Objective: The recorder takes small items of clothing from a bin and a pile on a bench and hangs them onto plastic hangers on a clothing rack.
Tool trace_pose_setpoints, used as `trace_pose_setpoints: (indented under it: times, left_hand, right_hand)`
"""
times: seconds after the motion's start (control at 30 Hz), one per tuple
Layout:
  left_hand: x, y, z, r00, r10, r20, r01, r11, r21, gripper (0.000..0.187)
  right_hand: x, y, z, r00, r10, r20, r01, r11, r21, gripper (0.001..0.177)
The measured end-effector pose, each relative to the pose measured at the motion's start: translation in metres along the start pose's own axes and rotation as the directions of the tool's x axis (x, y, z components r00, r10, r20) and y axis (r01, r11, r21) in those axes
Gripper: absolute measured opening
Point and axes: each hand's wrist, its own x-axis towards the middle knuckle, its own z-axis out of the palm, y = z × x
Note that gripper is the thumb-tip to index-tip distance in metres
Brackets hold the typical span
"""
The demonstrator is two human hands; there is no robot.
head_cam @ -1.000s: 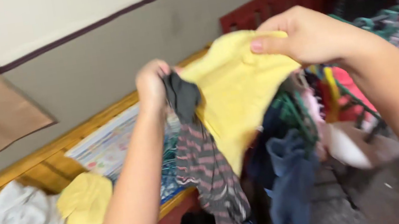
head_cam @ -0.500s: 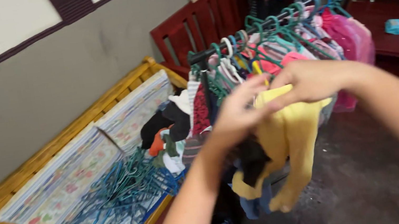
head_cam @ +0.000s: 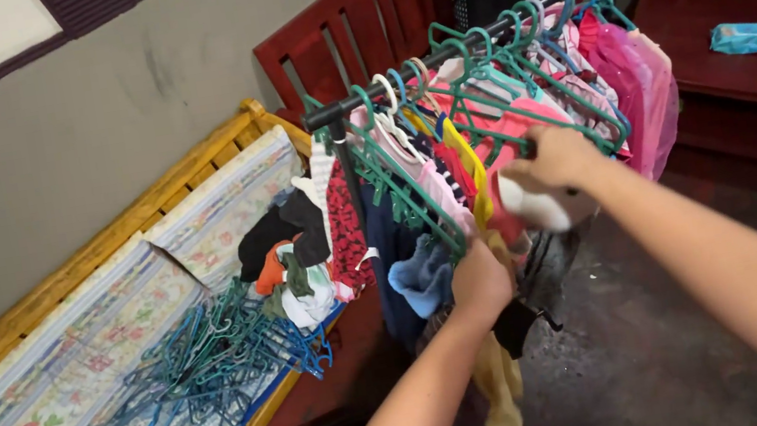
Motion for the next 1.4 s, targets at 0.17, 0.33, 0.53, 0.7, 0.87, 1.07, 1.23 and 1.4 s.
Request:
trace_pose_setpoints:
  times: [0.17,0.33,0.53,0.7,0.87,1.07,1.23,1.4]
  left_hand:
    - [0.05,-0.022,0.089,0.973,0.018,-0.231,-0.078,0.964,-0.254,0.041]
    - [0.081,0.008,0.103,0.923,0.032,-0.383,-0.232,0.841,-0.488,0.048]
    - [0.133,0.005,0.14,0.942,0.331,0.05,-0.121,0.477,-0.871,0.039]
    - [0.151,-0.011,0.134,0.882,0.421,0.212,-0.09,0.593,-0.8,0.028]
    - [0.147,-0.007,0.101,0.977,0.212,0.006,-0.162,0.766,-0.622,0.025]
    - [0.134,-0.001,0.063,0.989,0.088,-0.12,-0.142,0.809,-0.571,0.022]
    - [0.123,0.001,0.049,0.999,0.012,-0.046,-0.037,0.781,-0.623,0.023]
    - [0.116,0.018,0.029,0.976,0.207,0.073,-0.157,0.888,-0.432,0.037]
  right_hand:
    - [0.013,0.034,-0.012,0.998,-0.047,0.042,0.047,0.999,0.015,0.064]
    - [0.027,0.046,-0.011,0.995,-0.095,0.009,0.094,0.994,0.049,0.066]
    - [0.025,0.029,-0.025,0.97,0.014,0.244,-0.022,0.999,0.027,0.059]
    - [0.033,0.053,-0.019,0.934,-0.18,0.31,0.104,0.964,0.247,0.043]
    - [0.03,0.055,-0.025,0.93,-0.206,0.303,0.129,0.958,0.256,0.039]
    - [0.029,0.055,-0.024,0.942,-0.188,0.279,0.116,0.96,0.257,0.044]
    - [0.037,0.064,-0.008,0.947,-0.253,0.198,0.204,0.95,0.237,0.048]
    - [0.036,0.059,-0.006,0.948,-0.258,0.185,0.212,0.948,0.235,0.044]
